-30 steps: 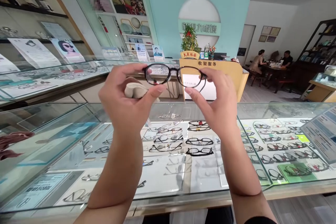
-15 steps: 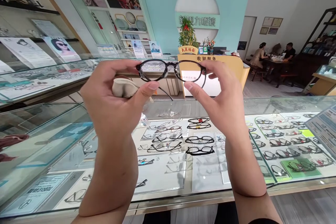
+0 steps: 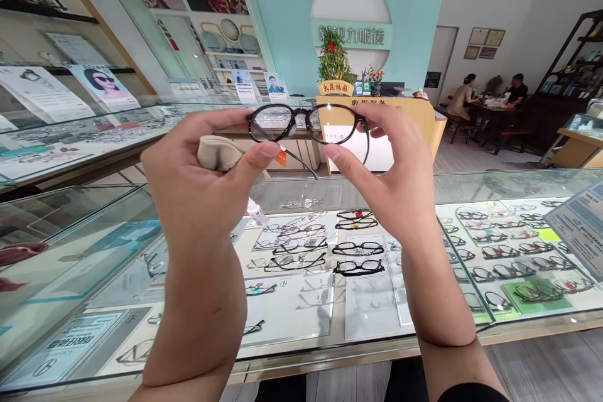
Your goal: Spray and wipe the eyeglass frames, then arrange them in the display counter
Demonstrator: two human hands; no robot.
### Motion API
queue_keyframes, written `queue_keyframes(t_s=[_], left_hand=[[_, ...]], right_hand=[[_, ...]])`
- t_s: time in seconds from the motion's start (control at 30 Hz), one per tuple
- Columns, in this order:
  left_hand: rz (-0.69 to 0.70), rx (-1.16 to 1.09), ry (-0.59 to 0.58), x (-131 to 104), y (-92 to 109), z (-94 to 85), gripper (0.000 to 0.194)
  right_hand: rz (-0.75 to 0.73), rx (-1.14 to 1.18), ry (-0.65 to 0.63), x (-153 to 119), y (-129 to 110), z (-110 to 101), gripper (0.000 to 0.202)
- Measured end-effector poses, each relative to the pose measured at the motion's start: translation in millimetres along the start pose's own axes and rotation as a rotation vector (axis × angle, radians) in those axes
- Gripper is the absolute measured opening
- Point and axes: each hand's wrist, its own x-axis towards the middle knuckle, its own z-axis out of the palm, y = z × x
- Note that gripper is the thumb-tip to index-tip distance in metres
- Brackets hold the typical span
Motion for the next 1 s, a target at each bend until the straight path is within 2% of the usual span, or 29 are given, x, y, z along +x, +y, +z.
queue_keyframes(t_s=[0.27, 0.5, 0.67, 1.0], left_hand=[[-0.048, -0.076, -0.069, 1, -5, -1.2, 0.039], [0.027, -0.059, 0.018, 2, -2, -0.3, 0.042], [0.113, -0.070, 0.114, 2, 0, 2.9, 0.045], [0.141, 0.000, 0.146, -2, 6, 5.5, 0.043]], right_hand=[[-0.012, 0.002, 0.008, -1, -10, -3, 0.030], [-0.003, -0.009, 0.009, -3, -7, -2, 0.032], [0.075, 0.003, -0.004, -3, 0, 0, 0.035], [0.094, 0.010, -0.036, -1, 6, 0, 0.032]])
